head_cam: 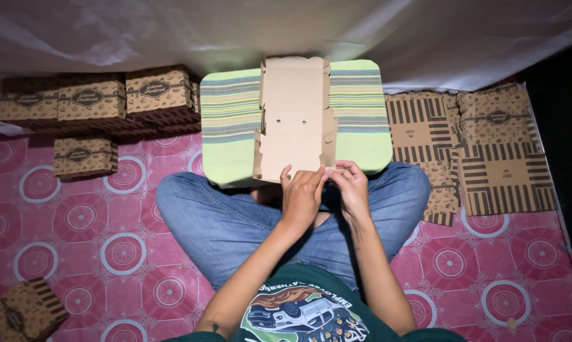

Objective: Assembling a cardboard box by folding a flat sheet and tucking in the flaps.

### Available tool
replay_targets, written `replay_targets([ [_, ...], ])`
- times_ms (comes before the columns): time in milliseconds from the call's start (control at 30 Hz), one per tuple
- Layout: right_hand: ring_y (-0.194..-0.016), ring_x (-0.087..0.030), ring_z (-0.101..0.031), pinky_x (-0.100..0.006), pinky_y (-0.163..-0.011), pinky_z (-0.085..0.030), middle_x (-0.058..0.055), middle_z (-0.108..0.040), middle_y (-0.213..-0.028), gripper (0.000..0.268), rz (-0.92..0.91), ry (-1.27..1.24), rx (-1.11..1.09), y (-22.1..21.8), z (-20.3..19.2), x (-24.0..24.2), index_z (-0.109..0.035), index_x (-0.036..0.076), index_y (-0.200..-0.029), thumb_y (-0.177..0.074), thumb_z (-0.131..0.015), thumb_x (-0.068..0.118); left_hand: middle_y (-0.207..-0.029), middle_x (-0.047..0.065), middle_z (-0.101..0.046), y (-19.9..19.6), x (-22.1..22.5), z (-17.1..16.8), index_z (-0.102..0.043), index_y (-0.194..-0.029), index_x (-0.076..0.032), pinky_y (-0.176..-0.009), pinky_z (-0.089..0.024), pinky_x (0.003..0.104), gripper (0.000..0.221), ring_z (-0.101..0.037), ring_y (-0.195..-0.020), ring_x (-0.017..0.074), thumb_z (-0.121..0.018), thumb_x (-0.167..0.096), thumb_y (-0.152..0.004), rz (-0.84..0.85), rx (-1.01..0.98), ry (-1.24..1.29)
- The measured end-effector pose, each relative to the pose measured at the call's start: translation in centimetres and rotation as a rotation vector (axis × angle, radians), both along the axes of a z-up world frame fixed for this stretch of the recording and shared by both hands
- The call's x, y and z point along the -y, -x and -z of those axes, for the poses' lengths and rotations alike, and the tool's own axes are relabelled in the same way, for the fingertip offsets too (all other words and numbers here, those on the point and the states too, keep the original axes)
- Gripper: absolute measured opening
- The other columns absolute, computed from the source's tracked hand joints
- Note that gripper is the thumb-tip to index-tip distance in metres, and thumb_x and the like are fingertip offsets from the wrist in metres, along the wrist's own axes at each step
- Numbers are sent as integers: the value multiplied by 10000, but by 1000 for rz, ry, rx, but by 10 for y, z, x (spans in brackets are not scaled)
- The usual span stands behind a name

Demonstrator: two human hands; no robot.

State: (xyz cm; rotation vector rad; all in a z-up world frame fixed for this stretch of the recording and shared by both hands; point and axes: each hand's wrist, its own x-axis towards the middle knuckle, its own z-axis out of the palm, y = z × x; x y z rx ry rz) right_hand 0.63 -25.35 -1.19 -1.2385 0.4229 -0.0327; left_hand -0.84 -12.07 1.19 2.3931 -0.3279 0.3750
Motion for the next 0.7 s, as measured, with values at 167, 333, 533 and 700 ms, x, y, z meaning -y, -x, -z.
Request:
replay_targets([
  [167,-775,-104,-707,-218,-758,-572,-59,-737,-815,356,-46,150,-54,-2,-15,0,-629,60,-1149,-810,-732,27,-972,17,-760,0,1,8,-712,-1267,-124,-1169,-223,523,297,-687,-1004,156,-621,-271,-1025,-1,-75,31],
  [333,-779,-94,-694,-212,-737,-577,-72,-748,-876,332,-54,134,-53,-3,-9,0,-648,59,-1150,-827,-715,21,-990,12,-764,-1,2,4,-705,-1277,-142,-1169,-220,517,302,-689,-1010,155,-618,-287,-1026,-9,-109,51],
  [533,-747,-113,-711,-204,-696,-597,-93,-738,-843,183,-11,21,-59,2,10,0,-677,37,-1071,-890,-703,54,-976,19,-770,-1,-2,3,-704,-1276,-144,-1163,-224,518,303,-696,-993,159,-625,-288,-1022,-24,-125,49],
  [700,-707,-116,-695,-208,-680,-609,-122,-716,-798,94,7,-20,-92,7,6,2,-720,17,-1004,-933,-679,63,-938,14,-775,-1,1,11,-708,-1273,-156,-1165,-217,517,296,-704,-967,155,-638,-278,-1012,-13,-115,48],
])
